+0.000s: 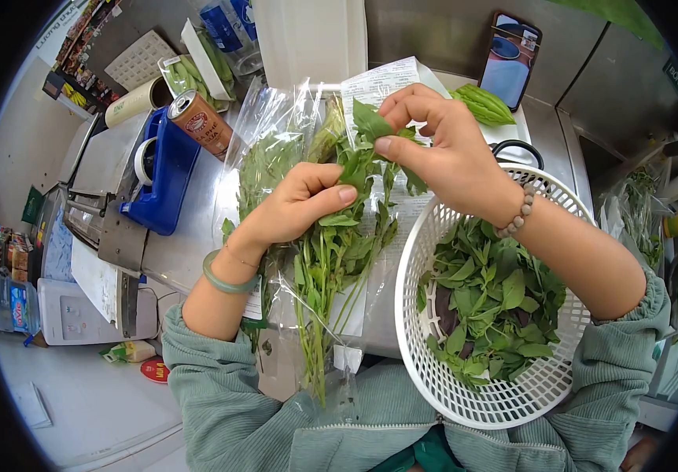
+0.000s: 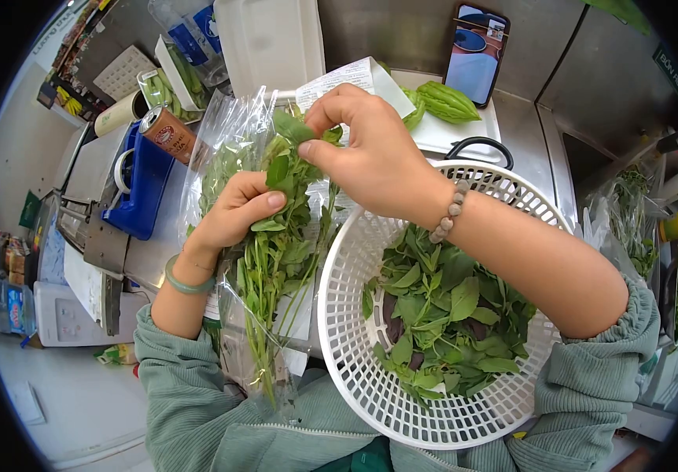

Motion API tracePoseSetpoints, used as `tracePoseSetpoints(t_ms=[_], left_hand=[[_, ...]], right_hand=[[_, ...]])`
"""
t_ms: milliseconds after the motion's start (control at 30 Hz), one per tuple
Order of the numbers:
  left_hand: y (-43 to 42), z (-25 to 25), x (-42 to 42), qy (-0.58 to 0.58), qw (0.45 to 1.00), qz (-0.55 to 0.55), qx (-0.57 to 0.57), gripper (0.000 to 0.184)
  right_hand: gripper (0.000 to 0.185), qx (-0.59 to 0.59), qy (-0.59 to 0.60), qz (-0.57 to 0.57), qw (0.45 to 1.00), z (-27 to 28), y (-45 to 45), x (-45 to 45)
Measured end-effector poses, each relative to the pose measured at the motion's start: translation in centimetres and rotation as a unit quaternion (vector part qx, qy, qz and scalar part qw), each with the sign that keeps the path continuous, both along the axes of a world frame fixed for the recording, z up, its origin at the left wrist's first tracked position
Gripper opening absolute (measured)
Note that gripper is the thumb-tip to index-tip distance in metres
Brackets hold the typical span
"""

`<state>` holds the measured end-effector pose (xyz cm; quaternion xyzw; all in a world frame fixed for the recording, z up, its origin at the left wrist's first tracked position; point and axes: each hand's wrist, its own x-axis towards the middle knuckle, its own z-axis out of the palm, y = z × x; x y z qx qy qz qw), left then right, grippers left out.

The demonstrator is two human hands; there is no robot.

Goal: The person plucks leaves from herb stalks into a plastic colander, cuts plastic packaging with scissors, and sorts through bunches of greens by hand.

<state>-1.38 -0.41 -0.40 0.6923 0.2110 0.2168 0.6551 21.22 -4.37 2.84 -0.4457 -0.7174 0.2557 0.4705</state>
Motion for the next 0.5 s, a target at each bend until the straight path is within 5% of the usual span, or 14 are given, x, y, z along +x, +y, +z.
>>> tracePoseSetpoints(t_ms=[300,500], left_hand=[[0.6,-0.7,-0.3,0.004,0.999,-0.006,0.037,0.025],[0.6,-0.5,-0.3,-0.025,0.999,0.019,-0.007,0.022]], right_hand=[[0.013,-0.07,0.187,-0.039,0.979,-0.2,0.6,0.2],[0.005,-0.128,0.264,0.062,0.954,0.8,0.2,1.0]])
